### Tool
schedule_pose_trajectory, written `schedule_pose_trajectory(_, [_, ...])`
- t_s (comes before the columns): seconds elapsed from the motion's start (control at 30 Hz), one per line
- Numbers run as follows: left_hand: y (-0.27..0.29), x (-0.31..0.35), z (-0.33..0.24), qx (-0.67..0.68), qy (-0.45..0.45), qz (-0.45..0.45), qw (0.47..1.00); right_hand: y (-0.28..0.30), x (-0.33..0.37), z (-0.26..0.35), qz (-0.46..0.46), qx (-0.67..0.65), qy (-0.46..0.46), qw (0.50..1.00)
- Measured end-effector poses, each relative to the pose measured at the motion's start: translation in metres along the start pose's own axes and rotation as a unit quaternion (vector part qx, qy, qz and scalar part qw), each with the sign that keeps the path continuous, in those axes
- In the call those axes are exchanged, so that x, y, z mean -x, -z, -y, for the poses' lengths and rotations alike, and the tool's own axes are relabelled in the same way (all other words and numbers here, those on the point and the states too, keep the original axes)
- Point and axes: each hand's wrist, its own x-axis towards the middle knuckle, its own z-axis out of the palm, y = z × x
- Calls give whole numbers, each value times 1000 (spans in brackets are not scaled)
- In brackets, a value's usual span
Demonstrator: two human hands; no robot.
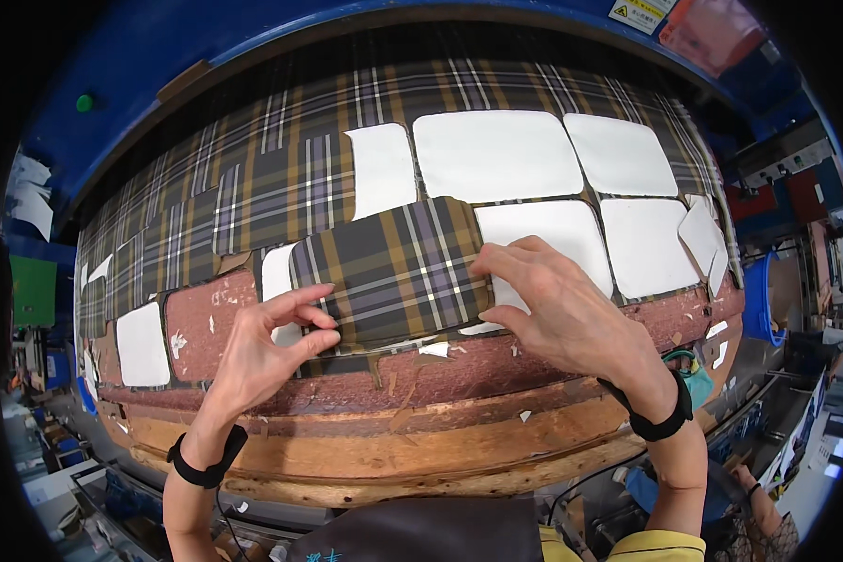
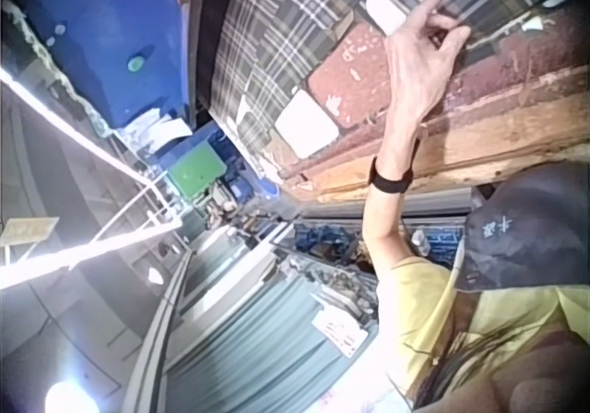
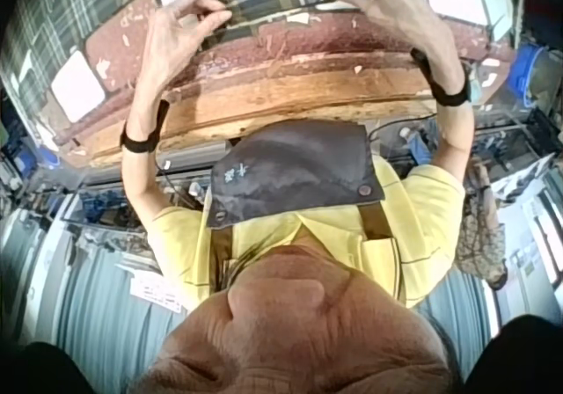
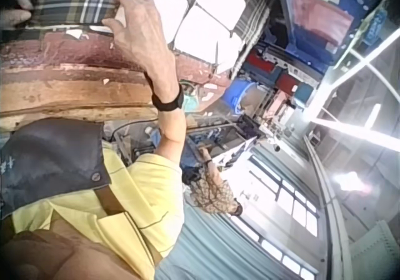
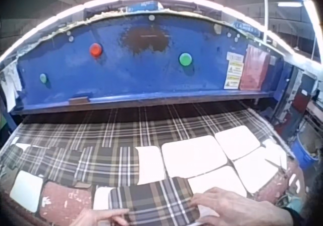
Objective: The person uses a blue plastic template to align and cut plaid fabric pieces on a wooden workbench. They then fold the cut fabric pieces into small pouches and stack them on a metal table. The process involves repetitive cutting, folding, and stacking of the fabric items.
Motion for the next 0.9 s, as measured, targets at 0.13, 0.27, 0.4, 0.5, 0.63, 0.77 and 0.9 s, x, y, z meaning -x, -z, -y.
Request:
schedule_pose_trajectory(0.13, [-6, 4, 5, -94, -93, -5, 991, -4, -1, -3, -3, 5, 22, 1000])
schedule_pose_trajectory(0.27, [-13, 1, 11, -104, -106, -2, 989, -7, -6, 0, 15, 1, 28, 999])
schedule_pose_trajectory(0.4, [-6, -7, 4, -95, -96, -21, 991, -10, -15, -3, -27, 19, 50, 998])
schedule_pose_trajectory(0.5, [0, -26, 8, -186, -141, -94, 968, -12, -32, -1, -80, 54, 71, 993])
schedule_pose_trajectory(0.63, [4, -40, 21, -214, -147, -92, 961, -22, -62, -16, -119, 157, 91, 976])
schedule_pose_trajectory(0.77, [3, -38, 26, -219, -171, -102, 955, -24, -72, -24, -75, 163, 100, 979])
schedule_pose_trajectory(0.9, [0, -38, 27, -221, -209, -142, 942, -28, -70, -19, -94, 176, 104, 974])
